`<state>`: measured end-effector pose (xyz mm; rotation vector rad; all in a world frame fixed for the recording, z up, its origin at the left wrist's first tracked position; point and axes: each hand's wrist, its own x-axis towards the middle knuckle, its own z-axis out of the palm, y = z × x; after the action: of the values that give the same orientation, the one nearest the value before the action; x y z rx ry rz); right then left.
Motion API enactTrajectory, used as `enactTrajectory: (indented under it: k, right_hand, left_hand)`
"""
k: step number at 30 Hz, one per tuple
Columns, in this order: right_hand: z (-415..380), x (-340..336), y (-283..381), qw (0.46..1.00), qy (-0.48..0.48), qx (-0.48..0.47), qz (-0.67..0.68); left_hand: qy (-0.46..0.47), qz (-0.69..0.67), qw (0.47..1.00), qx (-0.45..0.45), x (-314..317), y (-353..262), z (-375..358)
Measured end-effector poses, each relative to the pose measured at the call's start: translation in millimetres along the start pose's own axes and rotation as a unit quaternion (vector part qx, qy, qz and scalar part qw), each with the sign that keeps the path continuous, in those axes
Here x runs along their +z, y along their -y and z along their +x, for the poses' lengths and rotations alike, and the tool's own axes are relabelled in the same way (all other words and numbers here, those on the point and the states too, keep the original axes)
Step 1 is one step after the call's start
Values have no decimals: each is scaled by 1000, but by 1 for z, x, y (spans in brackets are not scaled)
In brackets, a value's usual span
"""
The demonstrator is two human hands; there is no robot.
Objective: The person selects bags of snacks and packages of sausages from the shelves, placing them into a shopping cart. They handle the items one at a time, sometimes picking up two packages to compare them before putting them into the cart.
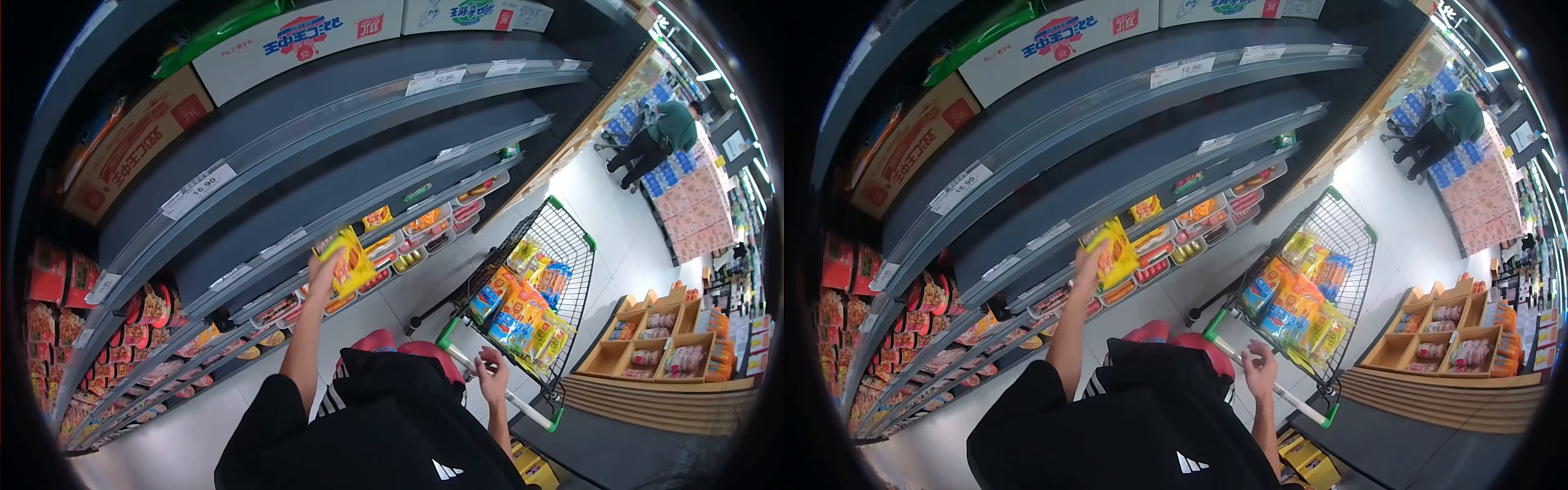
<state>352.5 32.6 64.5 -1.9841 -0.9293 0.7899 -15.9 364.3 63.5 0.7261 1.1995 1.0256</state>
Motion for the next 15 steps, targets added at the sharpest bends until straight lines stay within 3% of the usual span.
enactTrajectory:
  k: [1, 3, 5, 8, 10, 12, 14, 15]
  right_hand:
    - [2, -1, -1, 996, -6, 35, 76]
    - [4, 5, 10, 994, 7, 8, 112]
    - [6, 21, 37, 980, 42, 8, 193]
    - [11, 50, 78, 932, 205, 16, 297]
    - [6, 68, 105, 873, 303, 59, 377]
    - [4, 95, 102, 845, 318, 108, 416]
    - [2, 107, 103, 910, 268, 62, 311]
    - [1, 103, 111, 878, 272, 103, 381]
  left_hand:
    - [32, -3, 999, -38, 4, 3, -20]
    - [74, -75, 994, -30, 8, 32, -49]
    - [129, -48, 989, -54, 19, 29, -88]
    - [211, -20, 976, -50, 37, 28, -129]
    - [305, -61, 949, -49, 52, 37, -148]
    - [326, 31, 945, -20, 70, 40, -167]
    - [308, 198, 924, 107, 82, 35, -188]
    - [294, 265, 913, 98, 84, 24, -199]
